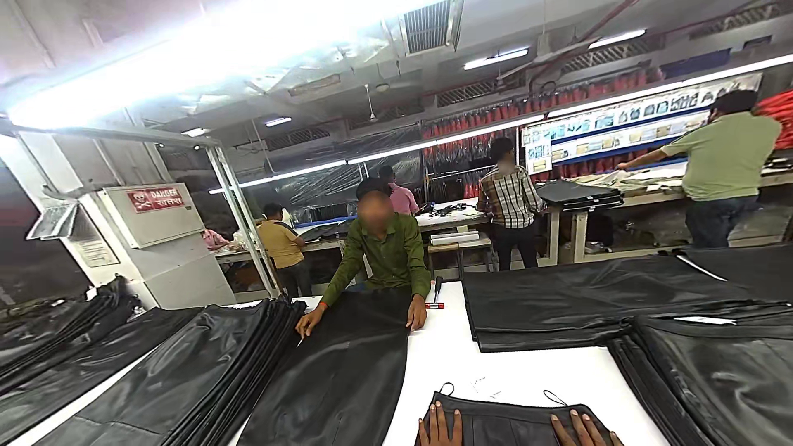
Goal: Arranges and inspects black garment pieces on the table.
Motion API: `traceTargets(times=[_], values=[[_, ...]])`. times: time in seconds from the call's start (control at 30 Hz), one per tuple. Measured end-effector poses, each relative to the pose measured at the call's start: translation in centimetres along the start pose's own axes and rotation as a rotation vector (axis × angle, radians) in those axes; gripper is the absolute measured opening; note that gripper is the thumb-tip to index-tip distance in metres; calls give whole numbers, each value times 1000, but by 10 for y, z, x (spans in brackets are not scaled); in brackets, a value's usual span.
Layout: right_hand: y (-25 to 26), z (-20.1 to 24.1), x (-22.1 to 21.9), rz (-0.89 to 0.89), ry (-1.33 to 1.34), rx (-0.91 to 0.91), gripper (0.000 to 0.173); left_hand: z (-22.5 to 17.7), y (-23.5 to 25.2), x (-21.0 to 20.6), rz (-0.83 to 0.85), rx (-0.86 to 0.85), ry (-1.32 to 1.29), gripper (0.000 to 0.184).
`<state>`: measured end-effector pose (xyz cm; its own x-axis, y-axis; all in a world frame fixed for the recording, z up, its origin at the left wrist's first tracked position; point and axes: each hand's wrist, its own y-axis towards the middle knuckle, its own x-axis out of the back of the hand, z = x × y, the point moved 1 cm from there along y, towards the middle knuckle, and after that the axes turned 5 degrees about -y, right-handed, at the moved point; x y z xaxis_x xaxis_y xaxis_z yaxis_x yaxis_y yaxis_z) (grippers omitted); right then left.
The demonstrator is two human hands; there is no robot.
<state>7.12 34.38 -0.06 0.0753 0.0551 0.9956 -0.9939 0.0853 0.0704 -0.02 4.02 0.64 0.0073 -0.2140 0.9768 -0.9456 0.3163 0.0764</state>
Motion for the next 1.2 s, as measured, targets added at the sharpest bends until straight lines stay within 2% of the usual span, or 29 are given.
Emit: traceTargets(times=[1.2], values=[[2, 0, -3, -45, 48, -2, 112, -4, 0, 6, 34, 29, -18, 99]])
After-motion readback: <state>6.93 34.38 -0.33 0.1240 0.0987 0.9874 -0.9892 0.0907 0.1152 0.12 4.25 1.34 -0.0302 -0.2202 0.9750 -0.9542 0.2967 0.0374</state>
